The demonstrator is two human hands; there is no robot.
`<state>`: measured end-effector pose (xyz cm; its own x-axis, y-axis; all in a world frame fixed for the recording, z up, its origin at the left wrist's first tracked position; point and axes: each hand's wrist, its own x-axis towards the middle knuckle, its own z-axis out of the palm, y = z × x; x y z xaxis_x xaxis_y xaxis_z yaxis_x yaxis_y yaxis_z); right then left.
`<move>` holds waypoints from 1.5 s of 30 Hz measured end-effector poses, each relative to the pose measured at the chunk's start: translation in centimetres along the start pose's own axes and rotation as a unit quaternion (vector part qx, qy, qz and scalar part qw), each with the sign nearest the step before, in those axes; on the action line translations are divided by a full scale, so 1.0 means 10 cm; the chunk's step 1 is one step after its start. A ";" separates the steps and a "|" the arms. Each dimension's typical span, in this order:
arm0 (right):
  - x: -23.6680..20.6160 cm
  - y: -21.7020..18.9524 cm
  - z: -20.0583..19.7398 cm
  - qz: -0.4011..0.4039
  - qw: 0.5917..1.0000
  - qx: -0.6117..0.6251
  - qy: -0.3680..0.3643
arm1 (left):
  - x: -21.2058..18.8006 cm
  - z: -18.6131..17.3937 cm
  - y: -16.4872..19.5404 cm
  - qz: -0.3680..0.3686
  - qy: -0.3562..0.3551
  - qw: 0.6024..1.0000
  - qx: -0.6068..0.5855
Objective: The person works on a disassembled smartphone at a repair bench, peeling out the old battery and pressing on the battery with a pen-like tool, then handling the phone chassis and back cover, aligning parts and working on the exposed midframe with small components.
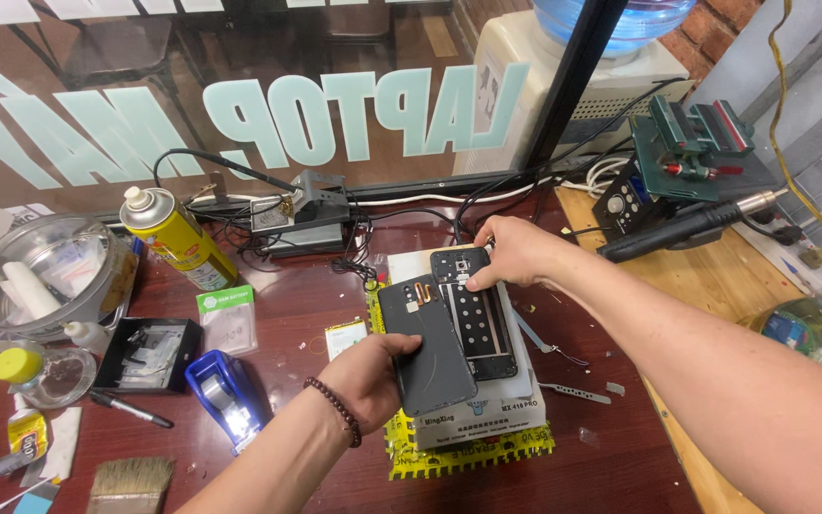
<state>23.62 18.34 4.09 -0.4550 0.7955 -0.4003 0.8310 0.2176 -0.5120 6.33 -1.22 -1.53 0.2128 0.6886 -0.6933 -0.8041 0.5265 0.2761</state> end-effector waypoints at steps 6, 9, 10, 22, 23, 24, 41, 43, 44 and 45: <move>-0.04 0.08 -0.23 0.070 0.983 0.166 -0.042 | -0.08 0.05 0.03 -0.022 -0.007 1.000 -0.004; -0.09 0.18 -0.33 0.100 0.945 0.289 -0.116 | -0.11 0.05 0.04 -0.033 0.005 0.999 0.000; -0.12 0.23 -0.36 0.106 0.926 0.331 -0.147 | -0.12 0.07 0.04 -0.037 0.006 0.999 0.003; -0.45 0.80 -0.27 0.178 0.759 0.614 -0.119 | -0.40 -0.09 0.57 0.029 0.069 0.991 0.108; -0.49 0.80 -0.19 0.189 0.746 0.629 -0.108 | -0.43 -0.07 0.69 0.054 0.084 0.987 0.122; -0.53 0.78 -0.09 0.200 0.733 0.642 -0.099 | -0.46 -0.04 0.80 0.111 0.055 0.977 0.173; -0.98 0.28 0.32 0.017 0.945 0.104 0.310 | -0.11 1.05 0.89 0.388 0.058 0.412 0.822; -1.01 0.27 0.29 -0.021 0.944 0.115 0.307 | -0.05 1.08 0.93 0.374 0.048 0.403 0.834; -1.02 0.25 0.28 -0.097 0.937 0.071 0.327 | -0.01 1.08 0.96 0.374 0.039 0.397 0.837; -1.03 0.22 0.28 -0.172 0.923 0.026 0.343 | 0.03 1.09 0.99 0.375 0.031 0.392 0.840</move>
<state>29.21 9.05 4.93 -0.3641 0.8593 0.3591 0.6506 0.5106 -0.5622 4.50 9.63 8.21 0.2112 0.9775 0.0005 0.8823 -0.1908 0.4302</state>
